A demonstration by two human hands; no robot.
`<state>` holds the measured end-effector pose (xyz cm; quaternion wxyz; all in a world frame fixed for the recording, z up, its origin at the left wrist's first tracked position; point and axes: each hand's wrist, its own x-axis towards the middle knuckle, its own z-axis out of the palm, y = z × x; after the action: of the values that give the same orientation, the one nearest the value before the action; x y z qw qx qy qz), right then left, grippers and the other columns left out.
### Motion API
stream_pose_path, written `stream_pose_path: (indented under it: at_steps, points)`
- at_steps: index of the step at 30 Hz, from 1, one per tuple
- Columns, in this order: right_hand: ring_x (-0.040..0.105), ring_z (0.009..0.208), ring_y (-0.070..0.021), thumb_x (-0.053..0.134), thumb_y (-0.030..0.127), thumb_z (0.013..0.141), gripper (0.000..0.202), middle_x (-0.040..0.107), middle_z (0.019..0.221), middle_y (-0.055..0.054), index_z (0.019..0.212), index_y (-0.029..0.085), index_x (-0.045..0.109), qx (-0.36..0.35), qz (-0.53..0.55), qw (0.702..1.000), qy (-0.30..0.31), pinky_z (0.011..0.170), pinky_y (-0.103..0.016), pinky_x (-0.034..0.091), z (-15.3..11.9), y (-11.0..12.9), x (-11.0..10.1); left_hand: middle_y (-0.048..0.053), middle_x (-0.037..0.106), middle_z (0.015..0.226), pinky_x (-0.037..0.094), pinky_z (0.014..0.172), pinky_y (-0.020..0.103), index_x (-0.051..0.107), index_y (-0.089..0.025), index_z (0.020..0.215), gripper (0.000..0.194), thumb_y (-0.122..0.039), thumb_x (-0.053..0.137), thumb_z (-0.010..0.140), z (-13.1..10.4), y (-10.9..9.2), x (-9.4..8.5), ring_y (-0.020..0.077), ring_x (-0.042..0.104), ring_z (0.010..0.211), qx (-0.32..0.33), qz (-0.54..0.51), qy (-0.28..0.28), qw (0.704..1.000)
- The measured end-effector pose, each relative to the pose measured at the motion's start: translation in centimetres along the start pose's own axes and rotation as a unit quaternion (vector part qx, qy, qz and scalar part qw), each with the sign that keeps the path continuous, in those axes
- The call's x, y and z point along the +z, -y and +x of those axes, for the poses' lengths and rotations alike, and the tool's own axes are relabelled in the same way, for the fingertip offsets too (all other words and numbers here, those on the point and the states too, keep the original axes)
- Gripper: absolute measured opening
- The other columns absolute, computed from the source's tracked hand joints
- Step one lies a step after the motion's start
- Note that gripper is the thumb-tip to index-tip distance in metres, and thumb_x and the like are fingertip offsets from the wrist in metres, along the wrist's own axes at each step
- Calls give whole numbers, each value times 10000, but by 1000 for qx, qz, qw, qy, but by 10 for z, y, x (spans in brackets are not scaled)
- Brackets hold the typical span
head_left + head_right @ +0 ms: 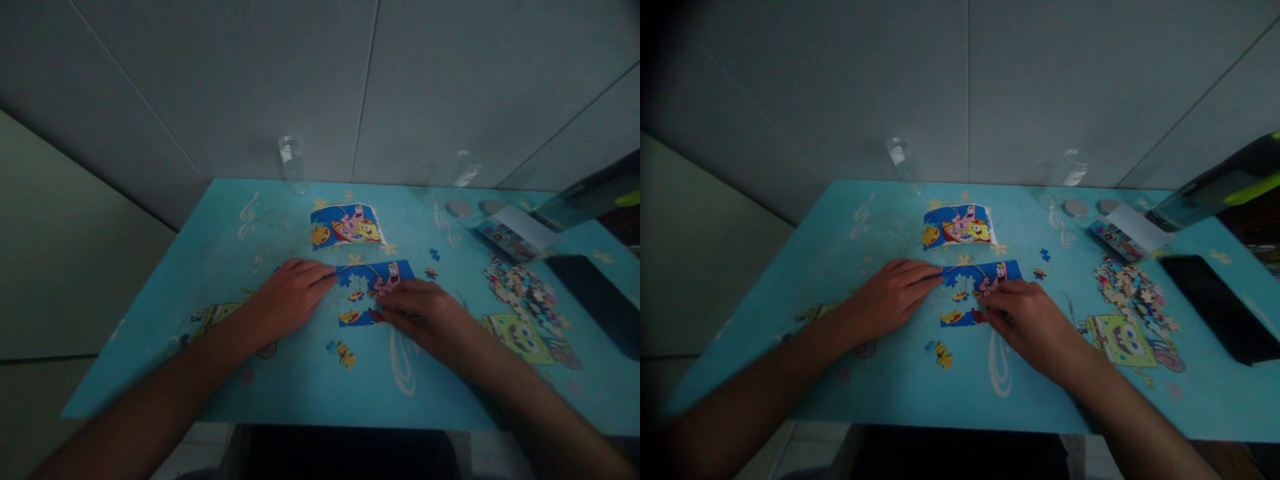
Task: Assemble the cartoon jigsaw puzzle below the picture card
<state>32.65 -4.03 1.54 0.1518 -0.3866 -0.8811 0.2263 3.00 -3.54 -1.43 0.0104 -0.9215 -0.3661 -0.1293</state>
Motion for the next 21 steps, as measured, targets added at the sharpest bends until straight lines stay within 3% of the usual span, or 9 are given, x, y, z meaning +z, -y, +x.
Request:
stream_pose_path:
  at_steps: [4,21]
  points:
    - [687,1033,-234,658,254,963,222,730,1090,-68,1160,283,756,-15,-11,1000,24,923,-409,558,-1,2,6,101,647,1356,484,1000,454,633,-170,1298,317,-131,499,1013,0,1,1,245,609,1210,1,1,-10,1000]
    - [684,1048,-246,665,262,963,212,738,1089,-74,1156,267,751,-23,-28,999,8,942,-436,556,1,3,17,89,657,1332,488,999,436,640,-179,1290,313,-124,492,1020,0,0,1,235,614,1198,4,4,-13,1000]
